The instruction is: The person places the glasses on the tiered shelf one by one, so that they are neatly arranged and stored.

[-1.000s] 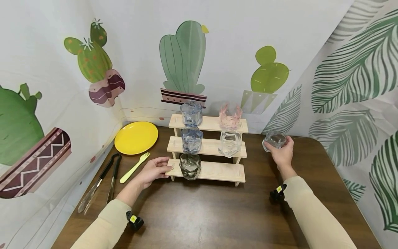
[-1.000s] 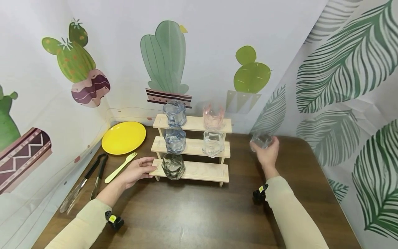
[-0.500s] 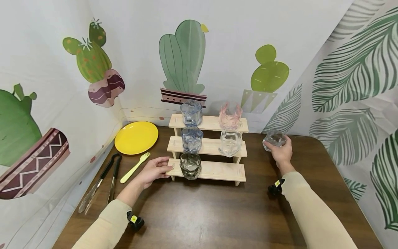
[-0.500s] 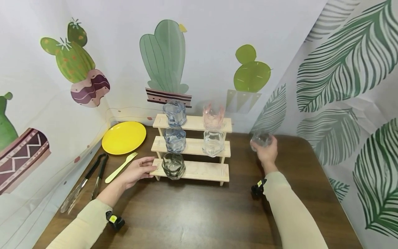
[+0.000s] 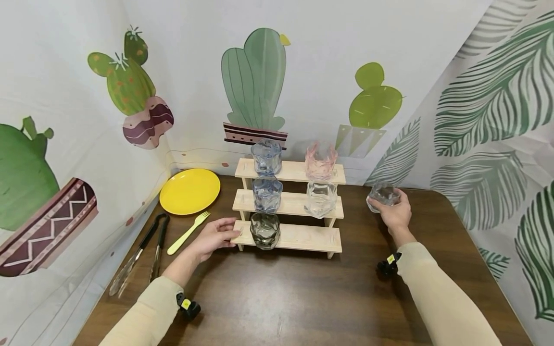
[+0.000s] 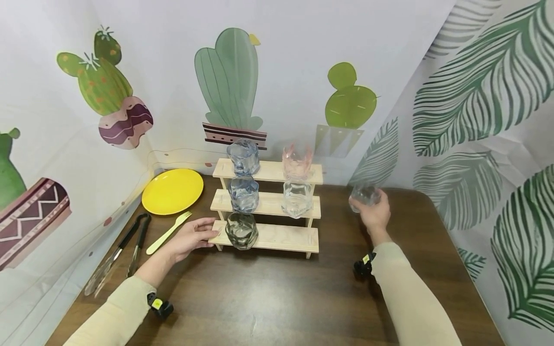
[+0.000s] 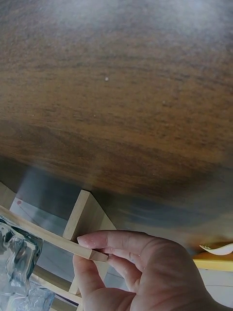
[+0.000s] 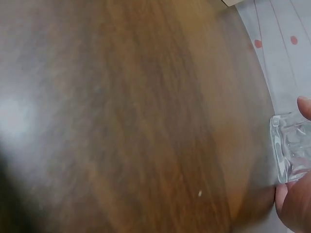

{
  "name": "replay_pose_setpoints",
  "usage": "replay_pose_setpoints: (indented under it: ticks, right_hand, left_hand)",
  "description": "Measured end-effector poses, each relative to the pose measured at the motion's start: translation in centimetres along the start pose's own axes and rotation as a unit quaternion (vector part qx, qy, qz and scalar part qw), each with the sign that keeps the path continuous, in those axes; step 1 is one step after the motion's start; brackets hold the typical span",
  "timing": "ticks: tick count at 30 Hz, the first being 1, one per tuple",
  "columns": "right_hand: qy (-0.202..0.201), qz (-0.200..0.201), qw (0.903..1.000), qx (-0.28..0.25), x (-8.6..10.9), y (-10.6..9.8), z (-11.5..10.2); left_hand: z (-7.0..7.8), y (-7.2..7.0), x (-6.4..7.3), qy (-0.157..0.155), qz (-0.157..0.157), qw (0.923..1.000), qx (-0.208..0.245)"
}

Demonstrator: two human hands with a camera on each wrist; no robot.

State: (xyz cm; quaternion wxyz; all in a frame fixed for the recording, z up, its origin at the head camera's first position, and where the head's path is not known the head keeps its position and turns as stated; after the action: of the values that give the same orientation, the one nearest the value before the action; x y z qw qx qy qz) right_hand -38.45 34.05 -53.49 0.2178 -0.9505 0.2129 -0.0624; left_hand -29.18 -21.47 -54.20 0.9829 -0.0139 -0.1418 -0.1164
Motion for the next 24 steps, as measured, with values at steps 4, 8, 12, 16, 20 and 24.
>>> replay_pose_setpoints:
  ticks: [4,8,12,16,20,24]
  right_hand:
    - [-0.009,-0.002,1.0,0.003,0.7,-0.7,-0.1]
    - [-0.03,-0.001,0.9994,0.017,1.5,-1.5,-0.3]
    - [-0.052,-0.001,0.9979,0.038,2.3,-2.3,-0.5]
    - [-0.077,-0.003,0.9954,0.058,3.3,-3.0,-0.9]
    - [-0.117,-0.003,0.9908,0.068,4.5,-3.4,-1.7]
    - [-0.161,-0.007,0.9841,0.074,6.2,-3.5,-2.5]
  left_hand:
    - [0.0,0.0,0.0,0.001,-0.001,1.0,-0.001]
    - [0.1,0.1,0.2,0.0,0.001,1.0,-0.001]
    - [0.2,0.1,0.3,-0.002,0.003,1.0,0.0]
    - [0.2,0.0,0.3,-0.003,0.004,1.0,0.0]
    - [0.2,0.0,0.3,-0.001,0.004,1.0,-0.002]
    - [0.3,0.1,0.3,0.0,0.002,1.0,-0.003]
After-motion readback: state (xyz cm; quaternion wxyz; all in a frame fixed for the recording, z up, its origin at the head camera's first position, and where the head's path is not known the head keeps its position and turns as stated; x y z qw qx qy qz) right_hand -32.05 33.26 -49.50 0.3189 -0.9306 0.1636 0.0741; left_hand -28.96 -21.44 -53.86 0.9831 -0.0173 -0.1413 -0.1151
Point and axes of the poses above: each hand's wrist, its own x-axis away from the middle knuckle, its own y-axis out of the palm, z = x × y, the point moved 8 cm from there along -x, towards the middle knuckle, and after that the axes turned 2 degrees about -z, right-handed, at the moved point
